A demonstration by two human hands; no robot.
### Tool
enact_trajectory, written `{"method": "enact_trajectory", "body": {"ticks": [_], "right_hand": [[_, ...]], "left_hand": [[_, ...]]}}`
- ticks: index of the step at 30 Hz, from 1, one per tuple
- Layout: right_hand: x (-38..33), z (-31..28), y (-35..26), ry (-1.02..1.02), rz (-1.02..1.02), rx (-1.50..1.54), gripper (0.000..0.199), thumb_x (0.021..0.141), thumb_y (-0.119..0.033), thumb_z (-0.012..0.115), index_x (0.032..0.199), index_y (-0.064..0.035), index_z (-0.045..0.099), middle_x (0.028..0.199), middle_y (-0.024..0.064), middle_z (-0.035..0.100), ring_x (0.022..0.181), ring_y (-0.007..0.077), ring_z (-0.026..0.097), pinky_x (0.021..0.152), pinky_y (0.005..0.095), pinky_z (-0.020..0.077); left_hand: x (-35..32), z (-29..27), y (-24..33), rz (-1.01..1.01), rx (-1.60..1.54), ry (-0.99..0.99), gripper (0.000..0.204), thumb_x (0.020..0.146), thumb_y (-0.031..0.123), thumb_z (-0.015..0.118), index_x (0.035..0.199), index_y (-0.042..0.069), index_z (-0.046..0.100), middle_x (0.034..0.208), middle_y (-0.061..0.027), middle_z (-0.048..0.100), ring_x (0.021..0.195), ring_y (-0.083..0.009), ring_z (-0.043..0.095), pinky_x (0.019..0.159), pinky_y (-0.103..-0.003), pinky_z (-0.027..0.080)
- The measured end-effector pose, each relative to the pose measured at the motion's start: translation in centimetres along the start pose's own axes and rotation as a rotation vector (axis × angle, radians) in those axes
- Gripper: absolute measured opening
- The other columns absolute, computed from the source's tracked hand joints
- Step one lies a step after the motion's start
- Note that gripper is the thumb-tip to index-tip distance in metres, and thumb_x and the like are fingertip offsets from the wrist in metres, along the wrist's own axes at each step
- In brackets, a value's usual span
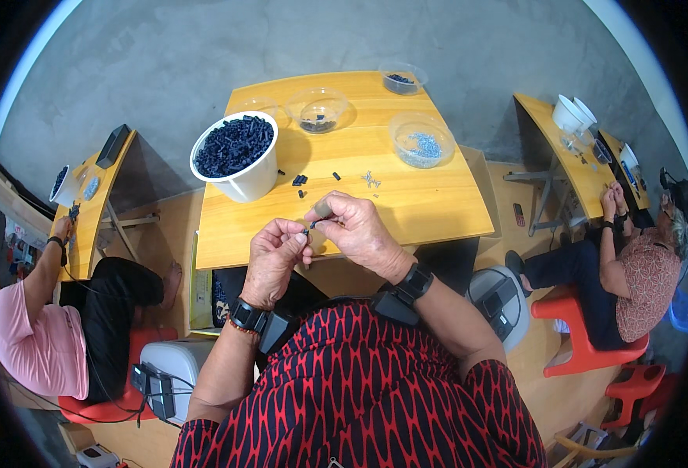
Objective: Assembling small metal pins into plastic components at a workshop table.
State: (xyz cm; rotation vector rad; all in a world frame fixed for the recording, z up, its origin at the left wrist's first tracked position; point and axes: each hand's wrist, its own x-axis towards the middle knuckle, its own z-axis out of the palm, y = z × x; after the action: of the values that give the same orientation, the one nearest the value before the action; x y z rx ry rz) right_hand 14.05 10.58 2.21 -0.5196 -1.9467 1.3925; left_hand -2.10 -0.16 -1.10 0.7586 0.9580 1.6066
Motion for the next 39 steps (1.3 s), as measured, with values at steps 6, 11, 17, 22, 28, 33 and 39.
{"method": "enact_trajectory", "body": {"ticks": [6,11,17,22,28,33,39], "right_hand": [[0.0,0.3,-0.1,0.03,0.021,0.104,0.011,0.091,0.006,0.068,0.102,0.0043,0.069,0.096,0.0071,0.072,0.09,0.0103,0.068,0.082,0.0272,0.0579],[-0.1,-0.1,-0.9,0.004,0.072,0.053,0.01,0.091,0.005,0.069,0.101,0.005,0.069,0.096,0.0071,0.073,0.089,0.0096,0.068,0.08,0.0268,0.0579],[-0.2,0.0,-1.0,-0.015,0.068,0.028,0.009,0.09,0.004,0.069,0.099,0.0048,0.07,0.094,0.0088,0.073,0.089,0.0108,0.068,0.08,0.027,0.0573],[-0.1,-0.1,-1.1,-0.031,0.043,-0.017,0.006,0.089,0.003,0.071,0.094,0.0057,0.07,0.093,0.0101,0.073,0.087,0.0119,0.069,0.078,0.0278,0.0568],[0.1,-0.7,-1.2,-0.077,0.051,-0.067,0.006,0.087,0.002,0.073,0.09,0.0065,0.07,0.089,0.0115,0.074,0.083,0.0118,0.069,0.075,0.0279,0.056],[-0.1,-0.4,-1.4,-0.086,0.074,-0.072,0.006,0.086,0.001,0.073,0.089,0.0063,0.071,0.091,0.0133,0.076,0.082,0.0124,0.07,0.074,0.0288,0.0563],[0.0,-0.4,-0.4,-0.048,0.187,0.177,0.011,0.087,0.003,0.074,0.095,0.008,0.07,0.1,0.0121,0.076,0.082,0.0128,0.071,0.075,0.0279,0.0581]], "left_hand": [[0.0,-0.1,-0.1,-0.052,-0.076,-0.016,0.008,0.099,0.002,0.064,0.106,0.002,0.062,0.091,-0.0064,0.069,0.073,-0.0136,0.067,0.065,-0.029,0.058],[0.1,-0.3,-0.2,-0.022,-0.079,-0.013,0.008,0.098,0.001,0.065,0.106,0.002,0.062,0.09,-0.0063,0.069,0.073,-0.0136,0.067,0.065,-0.028,0.058],[0.1,0.0,-0.1,-0.011,-0.02,-0.005,0.009,0.097,0.0,0.067,0.104,0.001,0.063,0.09,-0.0063,0.069,0.072,-0.0129,0.067,0.065,-0.027,0.058],[0.0,0.0,-0.1,0.008,0.042,0.004,0.007,0.096,-0.001,0.067,0.102,0.0,0.064,0.088,-0.0067,0.069,0.071,-0.0126,0.066,0.064,-0.027,0.058],[-0.1,0.3,0.1,0.035,0.122,0.006,0.004,0.095,-0.001,0.068,0.098,-0.001,0.065,0.088,-0.0076,0.069,0.07,-0.0127,0.066,0.062,-0.028,0.058],[-0.2,0.5,0.1,0.032,0.124,0.032,0.003,0.096,-0.002,0.067,0.098,-0.001,0.065,0.089,-0.0091,0.07,0.071,-0.0131,0.065,0.062,-0.028,0.058],[-0.1,0.1,-0.4,-0.021,0.003,0.03,0.004,0.097,-0.001,0.065,0.1,-0.001,0.062,0.093,-0.0119,0.071,0.072,-0.0154,0.067,0.065,-0.029,0.059]]}}
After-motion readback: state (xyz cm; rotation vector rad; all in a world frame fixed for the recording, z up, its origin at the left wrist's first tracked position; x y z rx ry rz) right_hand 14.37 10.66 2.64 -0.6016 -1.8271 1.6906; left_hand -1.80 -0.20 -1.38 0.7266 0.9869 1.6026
